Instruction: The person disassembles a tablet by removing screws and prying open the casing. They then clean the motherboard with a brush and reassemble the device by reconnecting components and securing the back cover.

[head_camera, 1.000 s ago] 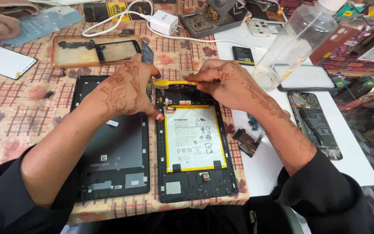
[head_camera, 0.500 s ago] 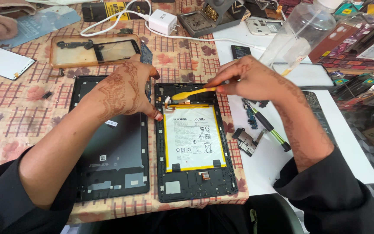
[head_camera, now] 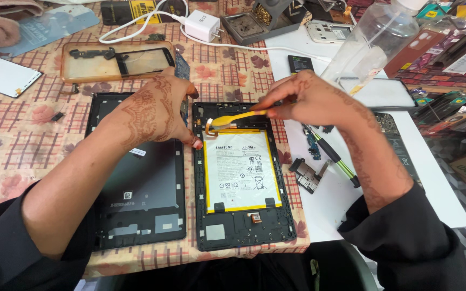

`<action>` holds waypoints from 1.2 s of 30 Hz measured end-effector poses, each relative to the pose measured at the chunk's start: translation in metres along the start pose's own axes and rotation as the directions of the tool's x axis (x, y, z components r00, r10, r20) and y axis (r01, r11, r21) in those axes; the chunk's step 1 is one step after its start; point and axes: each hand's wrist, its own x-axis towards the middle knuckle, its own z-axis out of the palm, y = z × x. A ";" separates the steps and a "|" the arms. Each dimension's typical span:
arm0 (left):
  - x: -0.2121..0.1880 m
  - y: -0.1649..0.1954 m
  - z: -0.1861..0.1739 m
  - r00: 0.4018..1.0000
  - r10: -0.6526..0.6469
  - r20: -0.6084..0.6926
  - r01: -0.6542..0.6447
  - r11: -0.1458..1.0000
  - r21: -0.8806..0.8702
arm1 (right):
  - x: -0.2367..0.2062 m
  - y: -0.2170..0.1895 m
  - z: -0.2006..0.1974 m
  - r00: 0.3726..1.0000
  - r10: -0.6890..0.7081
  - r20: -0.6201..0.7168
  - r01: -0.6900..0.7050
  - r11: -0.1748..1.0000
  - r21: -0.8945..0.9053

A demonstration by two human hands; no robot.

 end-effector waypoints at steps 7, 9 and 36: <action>-0.002 -0.002 0.000 1.000 0.026 -0.005 -0.026 0.999 0.027 | 0.007 -0.015 0.036 0.978 -0.168 -0.128 0.164 0.986 -0.038; -0.003 -0.003 -0.001 1.000 0.011 -0.014 -0.011 1.000 0.023 | 0.008 -0.018 0.037 0.963 -0.185 -0.196 0.182 0.983 -0.034; 0.004 -0.004 0.005 0.999 -0.023 0.048 0.023 1.000 0.002 | -0.010 -0.008 -0.006 0.979 0.060 -0.194 -0.110 0.960 -0.259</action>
